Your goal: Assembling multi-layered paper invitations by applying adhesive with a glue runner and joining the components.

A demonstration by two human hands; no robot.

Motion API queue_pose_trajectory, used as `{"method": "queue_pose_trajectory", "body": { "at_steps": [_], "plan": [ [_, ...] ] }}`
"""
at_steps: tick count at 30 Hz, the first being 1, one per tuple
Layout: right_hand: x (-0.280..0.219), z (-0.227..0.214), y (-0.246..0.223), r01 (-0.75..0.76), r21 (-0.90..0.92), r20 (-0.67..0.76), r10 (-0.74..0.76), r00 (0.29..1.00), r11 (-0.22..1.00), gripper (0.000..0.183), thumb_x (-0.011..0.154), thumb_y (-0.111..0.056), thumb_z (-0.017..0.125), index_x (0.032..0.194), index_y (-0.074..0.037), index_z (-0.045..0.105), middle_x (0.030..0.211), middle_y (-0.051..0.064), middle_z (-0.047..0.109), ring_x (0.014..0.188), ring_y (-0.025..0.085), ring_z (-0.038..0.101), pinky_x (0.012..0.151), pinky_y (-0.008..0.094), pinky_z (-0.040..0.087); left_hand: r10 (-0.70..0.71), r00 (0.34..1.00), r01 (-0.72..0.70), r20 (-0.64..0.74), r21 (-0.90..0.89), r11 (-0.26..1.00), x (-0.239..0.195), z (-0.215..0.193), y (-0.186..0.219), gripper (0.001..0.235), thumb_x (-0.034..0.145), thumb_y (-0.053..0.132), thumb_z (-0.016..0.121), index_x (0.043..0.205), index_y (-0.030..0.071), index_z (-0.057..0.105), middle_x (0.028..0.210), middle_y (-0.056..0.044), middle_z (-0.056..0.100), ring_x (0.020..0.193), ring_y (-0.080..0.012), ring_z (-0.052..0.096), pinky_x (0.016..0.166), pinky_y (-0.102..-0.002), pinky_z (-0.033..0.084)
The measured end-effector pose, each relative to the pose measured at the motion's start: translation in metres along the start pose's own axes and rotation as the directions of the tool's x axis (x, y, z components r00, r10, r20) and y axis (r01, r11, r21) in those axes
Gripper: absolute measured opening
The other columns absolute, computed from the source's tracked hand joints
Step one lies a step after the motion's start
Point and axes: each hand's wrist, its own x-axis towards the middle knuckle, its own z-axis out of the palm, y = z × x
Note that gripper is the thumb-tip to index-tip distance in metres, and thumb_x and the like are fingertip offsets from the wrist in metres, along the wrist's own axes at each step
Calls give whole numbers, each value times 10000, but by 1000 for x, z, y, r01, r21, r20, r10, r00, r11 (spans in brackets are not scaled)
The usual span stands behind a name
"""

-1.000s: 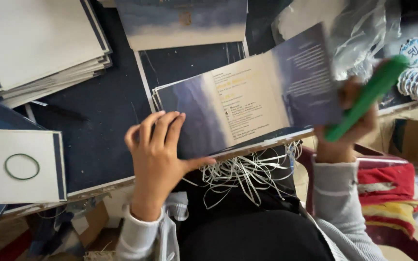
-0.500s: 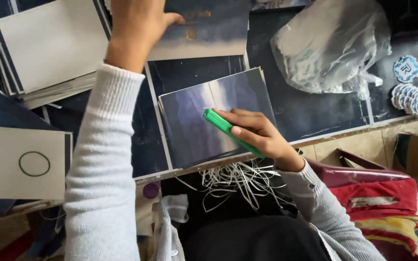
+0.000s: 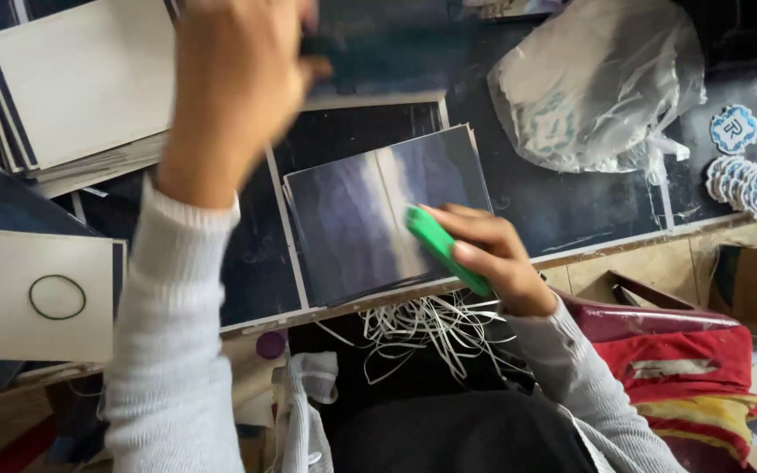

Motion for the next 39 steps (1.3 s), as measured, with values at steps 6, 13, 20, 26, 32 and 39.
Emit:
{"method": "queue_pose_trajectory", "body": {
  "at_steps": [6,13,20,26,32,39],
  "plan": [
    [-42,-25,-46,-472,37,265,447,854,881,620,1062,-481,521,802,-40,869,829,115,886,740,219,832,695,357,649,104,994,-103,-42,28,994,-76,-68,102,131,1037,24,724,1139,106,718,1143,-100,673,1093,-317,669,788,-403,566],
    [0,19,-19,152,-696,-70,-277,958,701,430,1095,-75,614,1510,26,652,1078,192,638,867,355,646,786,445,537,-154,979,187,132,-289,939,-130,-69,145,507,1012,546,582,1215,107,733,1085,-74,669,1011,-268,632,778,-410,469],
    [14,33,4,46,-643,-78,-125,989,765,410,1159,-93,504,1550,-24,607,1058,109,576,804,234,571,746,351,469,-770,634,772,-69,109,626,-184,5,-34,259,1080,280,812,1240,118,690,1249,-155,646,1109,-349,644,843,-484,547],
    [13,34,0,16,-544,-136,-107,985,839,405,1164,-86,481,1538,3,607,1011,90,561,649,147,599,688,298,507,-906,389,839,-166,470,274,-223,66,-115,880,914,853,1009,1087,44,712,1167,-150,587,1066,-359,531,768,-518,502],
    [10,28,9,50,-443,-201,-153,968,895,360,1182,-134,454,1409,106,598,1049,140,545,635,174,627,602,296,514,-876,418,908,-239,82,411,-251,64,-150,809,649,505,1249,1001,166,605,940,-91,831,797,-362,786,588,-518,546],
    [0,16,-11,158,-224,-363,-233,902,962,342,1219,-337,425,1378,-35,408,979,114,566,609,197,650,500,293,528,-894,439,634,-87,-675,377,-240,-31,-98,234,1295,174,788,1166,12,677,968,-86,657,805,-146,638,567,-305,674]
  ]
}}
